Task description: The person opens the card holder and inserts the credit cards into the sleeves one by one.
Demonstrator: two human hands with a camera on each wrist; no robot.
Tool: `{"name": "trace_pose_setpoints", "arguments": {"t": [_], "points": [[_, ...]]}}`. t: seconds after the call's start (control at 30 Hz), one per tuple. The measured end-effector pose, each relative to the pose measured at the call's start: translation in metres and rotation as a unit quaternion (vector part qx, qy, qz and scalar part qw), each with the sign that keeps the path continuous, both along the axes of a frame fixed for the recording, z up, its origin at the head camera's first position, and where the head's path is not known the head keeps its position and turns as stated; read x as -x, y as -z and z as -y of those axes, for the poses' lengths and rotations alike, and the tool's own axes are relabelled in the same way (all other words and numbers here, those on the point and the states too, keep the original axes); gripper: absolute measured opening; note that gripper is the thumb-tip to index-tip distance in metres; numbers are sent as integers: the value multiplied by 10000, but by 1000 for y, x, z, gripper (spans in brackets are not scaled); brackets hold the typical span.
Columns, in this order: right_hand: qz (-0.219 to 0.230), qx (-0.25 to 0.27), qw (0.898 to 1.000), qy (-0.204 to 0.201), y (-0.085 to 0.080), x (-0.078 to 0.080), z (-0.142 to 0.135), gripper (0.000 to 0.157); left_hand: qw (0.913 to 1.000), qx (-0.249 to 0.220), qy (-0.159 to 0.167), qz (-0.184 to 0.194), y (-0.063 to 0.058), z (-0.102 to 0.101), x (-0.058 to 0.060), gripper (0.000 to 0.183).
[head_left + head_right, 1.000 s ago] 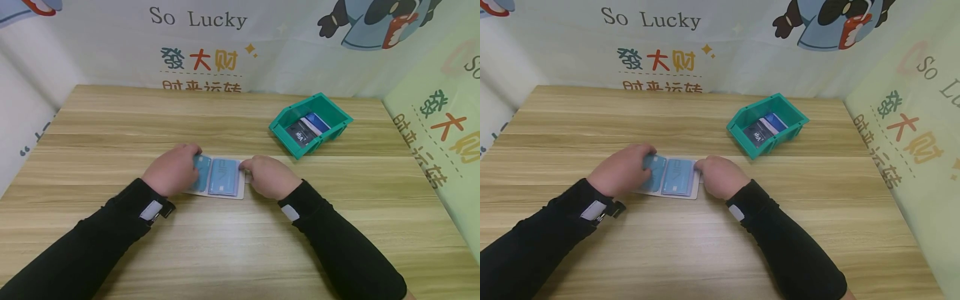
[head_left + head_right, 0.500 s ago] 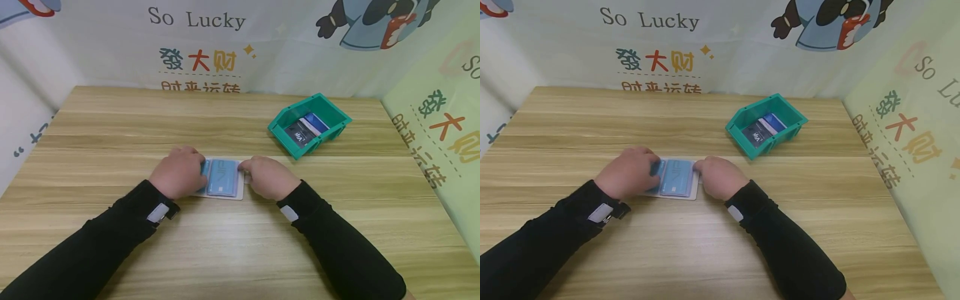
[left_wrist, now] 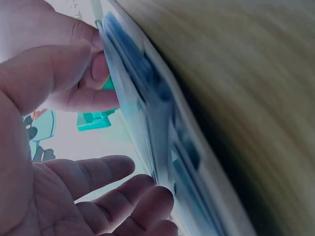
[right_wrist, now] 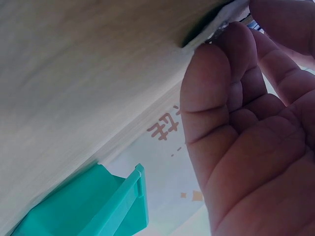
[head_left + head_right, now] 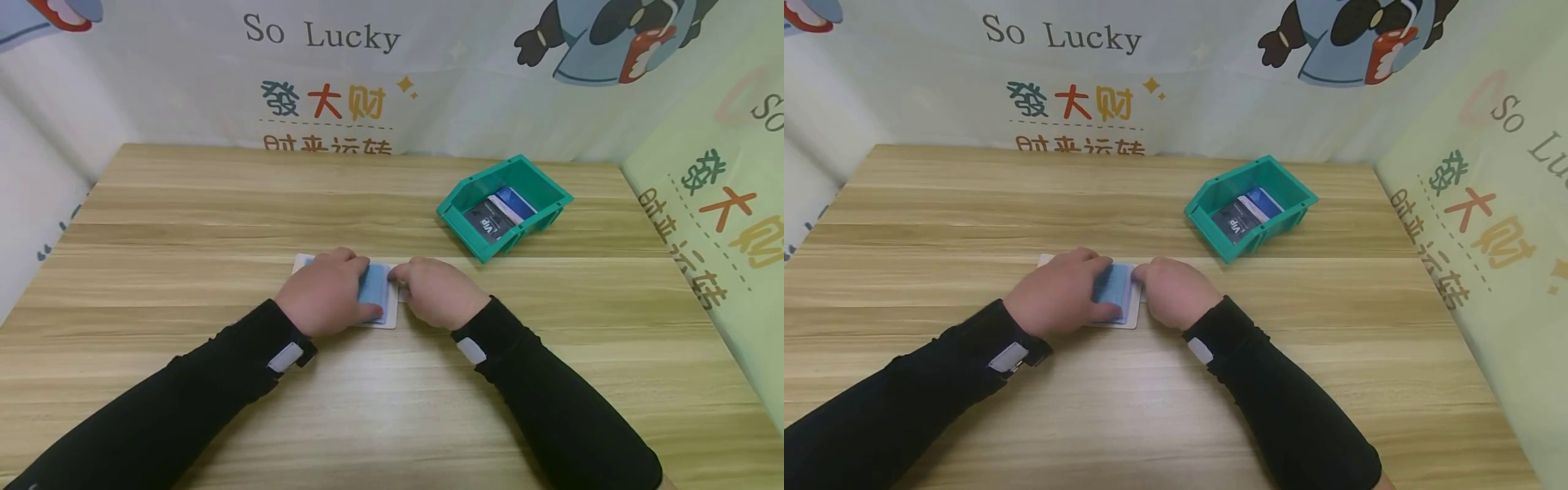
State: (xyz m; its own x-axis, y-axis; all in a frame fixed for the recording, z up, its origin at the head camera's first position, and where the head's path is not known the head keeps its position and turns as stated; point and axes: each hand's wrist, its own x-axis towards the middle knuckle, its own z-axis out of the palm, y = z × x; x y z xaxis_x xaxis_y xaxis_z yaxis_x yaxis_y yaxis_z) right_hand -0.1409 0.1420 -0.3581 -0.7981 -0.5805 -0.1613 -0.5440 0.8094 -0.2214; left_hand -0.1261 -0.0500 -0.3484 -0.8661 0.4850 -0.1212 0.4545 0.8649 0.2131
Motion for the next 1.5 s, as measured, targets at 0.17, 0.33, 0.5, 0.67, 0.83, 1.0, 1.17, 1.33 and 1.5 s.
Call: {"name": "trace_pose_setpoints", "arguments": {"t": [0.17,0.33,0.5,0.67,0.83,1.0,1.17,1.33,1.5], "points": [[-12,17,10000,-45,0,-1,0,31,9998,167,-6,-64,4,-5,-2,89],[-59,56,10000,-58,0,-1,-1,31,9993,329,39,-169,6,-8,-4,95],[-93,67,9999,-98,0,-2,-1,31,9992,378,38,-152,6,-9,-5,92],[-121,49,9998,-127,0,-2,-1,30,9993,365,-26,-100,6,-9,-5,89],[-120,-24,9999,-90,0,-3,-1,31,9995,301,-40,-40,5,-9,-5,88],[-148,-46,9998,-78,0,-3,0,32,9997,206,-108,99,0,-8,-7,86],[-221,-42,9997,-116,1,-3,0,32,9997,5,-134,213,-4,-6,-8,82],[-239,21,9996,-148,1,-3,-1,30,9996,-174,-45,207,-10,-2,-10,71],[-259,-20,9996,-119,1,-3,-1,31,9993,-248,-63,286,-16,3,-12,64]]}}
